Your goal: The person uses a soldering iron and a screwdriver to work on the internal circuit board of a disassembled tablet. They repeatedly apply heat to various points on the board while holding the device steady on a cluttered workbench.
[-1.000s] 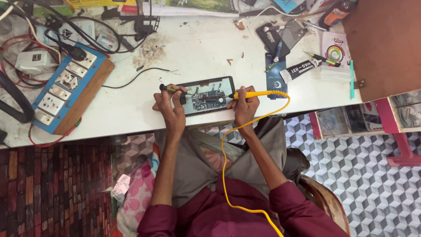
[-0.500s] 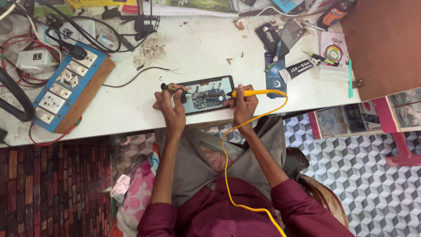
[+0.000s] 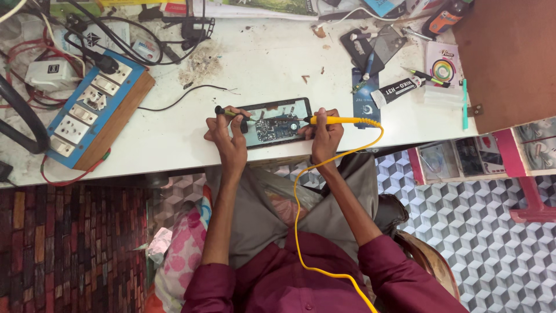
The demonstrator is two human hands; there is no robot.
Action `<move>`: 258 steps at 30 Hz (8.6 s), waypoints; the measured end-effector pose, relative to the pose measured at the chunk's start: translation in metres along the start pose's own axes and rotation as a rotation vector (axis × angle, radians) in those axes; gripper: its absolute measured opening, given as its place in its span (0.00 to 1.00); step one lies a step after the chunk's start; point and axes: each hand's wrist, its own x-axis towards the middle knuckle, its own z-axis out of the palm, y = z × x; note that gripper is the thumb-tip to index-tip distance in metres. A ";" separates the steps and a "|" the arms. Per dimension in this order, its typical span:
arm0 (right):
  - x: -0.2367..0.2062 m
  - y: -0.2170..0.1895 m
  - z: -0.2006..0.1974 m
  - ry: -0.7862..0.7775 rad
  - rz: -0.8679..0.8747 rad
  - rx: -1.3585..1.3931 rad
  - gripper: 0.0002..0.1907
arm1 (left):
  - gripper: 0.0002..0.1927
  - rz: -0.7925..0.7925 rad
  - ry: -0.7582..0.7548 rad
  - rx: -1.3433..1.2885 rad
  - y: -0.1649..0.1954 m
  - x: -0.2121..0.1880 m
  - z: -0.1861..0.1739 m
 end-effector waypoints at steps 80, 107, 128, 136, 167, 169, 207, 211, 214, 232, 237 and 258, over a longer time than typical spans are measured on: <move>0.008 -0.028 0.014 -0.216 -0.354 -0.426 0.14 | 0.07 -0.008 -0.007 -0.278 -0.012 0.002 0.002; 0.056 -0.073 0.033 -0.489 -0.433 -0.790 0.14 | 0.07 0.007 -0.001 -0.230 0.007 -0.004 0.012; 0.032 -0.066 0.019 -0.307 -0.486 -0.721 0.15 | 0.07 -0.044 -0.028 -0.324 0.011 -0.008 0.010; 0.022 -0.076 0.026 -0.383 -0.361 -0.625 0.15 | 0.06 0.016 -0.022 -0.268 0.004 -0.007 0.007; 0.010 -0.008 0.009 0.012 -0.031 -0.107 0.17 | 0.09 -0.001 -0.014 -0.309 0.000 -0.001 -0.004; 0.012 -0.006 0.008 0.016 -0.011 -0.008 0.16 | 0.09 0.022 -0.008 -0.254 0.000 -0.001 -0.003; 0.010 -0.031 -0.008 -0.117 -0.129 0.122 0.20 | 0.06 -0.045 0.017 -0.250 0.022 0.002 0.000; -0.003 -0.048 -0.014 -0.259 0.021 0.171 0.18 | 0.05 0.029 0.030 -0.030 0.023 -0.001 -0.003; -0.014 -0.066 -0.018 -0.294 -0.038 -0.059 0.18 | 0.07 -0.040 0.026 -0.179 0.026 0.002 -0.005; -0.023 -0.128 -0.004 -0.191 -1.243 -0.824 0.15 | 0.06 -0.066 0.026 -0.299 0.045 0.005 -0.008; -0.024 -0.124 -0.003 -0.181 -1.185 -0.646 0.12 | 0.07 -0.022 -0.003 -0.309 0.047 0.005 -0.010; -0.024 -0.090 -0.017 -0.144 -0.374 0.109 0.14 | 0.08 0.080 0.043 0.174 0.036 0.004 -0.012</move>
